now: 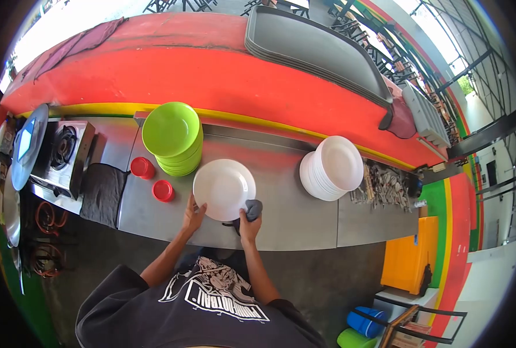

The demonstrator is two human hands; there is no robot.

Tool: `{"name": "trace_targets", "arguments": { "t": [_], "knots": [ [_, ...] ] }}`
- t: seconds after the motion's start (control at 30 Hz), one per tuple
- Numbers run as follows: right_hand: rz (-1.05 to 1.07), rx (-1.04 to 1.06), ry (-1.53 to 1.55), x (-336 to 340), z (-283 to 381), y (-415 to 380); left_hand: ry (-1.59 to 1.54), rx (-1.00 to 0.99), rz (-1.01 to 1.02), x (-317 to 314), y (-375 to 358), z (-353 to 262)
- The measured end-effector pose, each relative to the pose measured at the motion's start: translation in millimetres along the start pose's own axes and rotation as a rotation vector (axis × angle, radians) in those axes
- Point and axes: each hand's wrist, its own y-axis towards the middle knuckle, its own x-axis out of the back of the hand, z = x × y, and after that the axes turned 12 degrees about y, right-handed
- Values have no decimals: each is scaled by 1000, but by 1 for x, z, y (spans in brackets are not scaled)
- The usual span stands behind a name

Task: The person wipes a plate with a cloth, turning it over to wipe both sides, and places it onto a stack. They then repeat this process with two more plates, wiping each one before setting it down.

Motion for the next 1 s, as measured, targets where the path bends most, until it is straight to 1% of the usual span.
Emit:
{"name": "trace_targets", "arguments": {
  "t": [0.07, 0.1, 0.2, 0.3, 0.4, 0.47, 0.5, 0.53, 0.6, 0.63, 0.7, 0.8, 0.9, 1.0],
  "knots": [
    [11, 26, 36, 0, 0, -1, 3, 33, 19, 2, -1, -2],
    [5, 11, 57, -1, 4, -2, 19, 96, 41, 3, -2, -2],
    [-13, -16, -7, -1, 8, -3, 23, 163, 26, 0, -9, -4],
    [-21, -17, 13, -2, 18, -11, 122, 239, 58, -1, -14, -10],
    [-12, -40, 23, -2, 24, -9, 75, 248, 12, -3, -20, -14],
    [-2, -61, 26, 1, 26, -8, 97, 260, 0, -5, -24, -5],
    [0, -70, 22, 1, 27, -8, 108, 267, -5, -4, -26, -11],
    [-1, -80, 18, 2, 29, -8, 98, 316, -3, -3, -28, -17],
    [-29, -169, 73, 3, 35, -12, 75, 411, 10, 5, -32, -34],
    [-46, -212, 100, 4, 40, -14, 123, 427, 38, 7, -33, -39],
    [-9, -225, 105, 10, 45, -16, 217, 459, 97, 13, -35, -46],
    [26, -262, 100, 21, 58, -22, -88, 640, 389, 27, -31, -72],
    [52, -322, 128, 34, 64, -23, -392, 692, 430, 26, -33, -74],
    [87, -336, 157, 41, 66, -23, -534, 672, 358, 26, -37, -86]
  ]
}}
